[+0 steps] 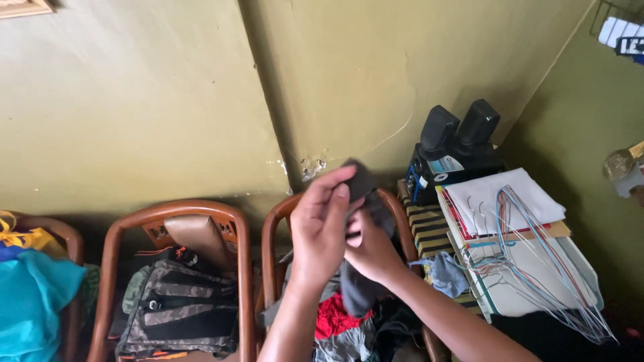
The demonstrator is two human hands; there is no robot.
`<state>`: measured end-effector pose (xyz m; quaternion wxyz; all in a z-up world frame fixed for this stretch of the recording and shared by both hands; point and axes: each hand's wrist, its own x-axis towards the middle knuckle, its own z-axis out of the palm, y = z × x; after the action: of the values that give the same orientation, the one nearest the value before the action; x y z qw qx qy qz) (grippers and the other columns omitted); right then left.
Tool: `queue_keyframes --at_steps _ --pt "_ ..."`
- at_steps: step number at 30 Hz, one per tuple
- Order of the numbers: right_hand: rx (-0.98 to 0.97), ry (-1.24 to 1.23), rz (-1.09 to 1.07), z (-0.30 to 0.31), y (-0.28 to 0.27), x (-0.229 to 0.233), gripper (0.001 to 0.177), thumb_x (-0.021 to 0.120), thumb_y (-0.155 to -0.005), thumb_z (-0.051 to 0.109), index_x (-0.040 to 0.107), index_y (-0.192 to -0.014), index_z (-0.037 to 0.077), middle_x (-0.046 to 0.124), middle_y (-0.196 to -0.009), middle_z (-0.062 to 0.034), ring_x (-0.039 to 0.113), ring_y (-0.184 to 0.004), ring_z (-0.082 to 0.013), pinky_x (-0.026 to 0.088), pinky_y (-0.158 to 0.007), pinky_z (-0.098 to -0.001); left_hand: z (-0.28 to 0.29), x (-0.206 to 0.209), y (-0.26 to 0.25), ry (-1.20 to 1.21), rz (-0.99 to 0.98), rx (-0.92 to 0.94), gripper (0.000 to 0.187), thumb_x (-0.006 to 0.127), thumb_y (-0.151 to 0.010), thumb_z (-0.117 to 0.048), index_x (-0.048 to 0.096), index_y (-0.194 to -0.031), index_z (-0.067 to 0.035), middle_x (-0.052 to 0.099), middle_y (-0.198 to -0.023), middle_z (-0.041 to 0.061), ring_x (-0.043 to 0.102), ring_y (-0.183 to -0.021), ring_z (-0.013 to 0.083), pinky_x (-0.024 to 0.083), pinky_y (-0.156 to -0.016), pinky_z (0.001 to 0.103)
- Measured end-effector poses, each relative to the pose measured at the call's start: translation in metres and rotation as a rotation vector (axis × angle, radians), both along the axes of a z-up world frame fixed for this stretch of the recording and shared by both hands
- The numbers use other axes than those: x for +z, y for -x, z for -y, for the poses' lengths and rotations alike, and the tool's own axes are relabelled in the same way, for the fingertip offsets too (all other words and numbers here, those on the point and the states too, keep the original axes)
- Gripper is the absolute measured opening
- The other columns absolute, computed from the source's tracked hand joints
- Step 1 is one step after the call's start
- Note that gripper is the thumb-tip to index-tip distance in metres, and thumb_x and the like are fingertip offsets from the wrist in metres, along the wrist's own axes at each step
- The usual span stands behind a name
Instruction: The recorder picks up items of clothing from a pile on a chair and hangs them individually onto plastic hangers.
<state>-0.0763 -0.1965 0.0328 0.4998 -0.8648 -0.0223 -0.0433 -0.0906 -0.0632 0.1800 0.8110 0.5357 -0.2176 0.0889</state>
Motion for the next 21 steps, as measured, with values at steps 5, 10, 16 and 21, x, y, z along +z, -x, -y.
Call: queue_keyframes --at_steps 5,10,16,21 --pt "0.033 -0.099 0.321 -0.008 0.004 0.042 0.078 0.080 -0.082 0.021 0.030 -0.137 -0.003 0.064 -0.118 -0.0256 0.071 -0.103 -0.0364 0.057 -0.082 -0.0440 -0.013 0.032 0.003 -0.545 0.411 0.270 0.052 0.052 -0.089 0.009 0.061 -0.139 -0.001 0.070 -0.107 0.016 0.066 -0.101 0.0289 0.054 -0.093 0.042" --pt "-0.184 0.128 0.161 -0.003 -0.007 0.022 0.054 0.068 -0.085 0.023 0.049 -0.133 0.007 0.071 -0.087 -0.0209 0.071 -0.076 -0.0362 0.055 -0.066 -0.0449 -0.034 0.014 -0.027 -0.816 0.740 0.791 0.045 0.059 -0.084 0.006 0.066 -0.127 -0.005 0.070 -0.103 0.013 0.065 -0.096 0.0332 0.051 -0.093 0.045" --pt "-0.246 0.204 0.121 0.043 -0.028 0.030 0.028 0.068 -0.095 0.034 0.075 -0.093 0.007 0.071 -0.071 -0.0128 0.066 -0.063 -0.0244 0.049 -0.061 -0.0387 -0.079 0.011 -0.043 -0.895 0.524 1.052 0.020 0.065 -0.091 -0.001 0.070 -0.109 -0.005 0.063 -0.098 0.015 0.058 -0.093 0.0364 0.045 -0.088 0.048" --pt "-0.264 -0.270 0.274 0.083 -0.047 0.099 0.019 0.075 -0.090 0.020 0.074 -0.099 0.003 0.075 -0.084 -0.0037 0.065 -0.071 -0.0108 0.053 -0.066 -0.0281 -0.110 0.029 -0.044 -0.895 0.516 1.247 0.012 0.066 -0.096 -0.007 0.068 -0.108 -0.007 0.060 -0.101 0.016 0.057 -0.097 0.0367 0.045 -0.088 0.048"
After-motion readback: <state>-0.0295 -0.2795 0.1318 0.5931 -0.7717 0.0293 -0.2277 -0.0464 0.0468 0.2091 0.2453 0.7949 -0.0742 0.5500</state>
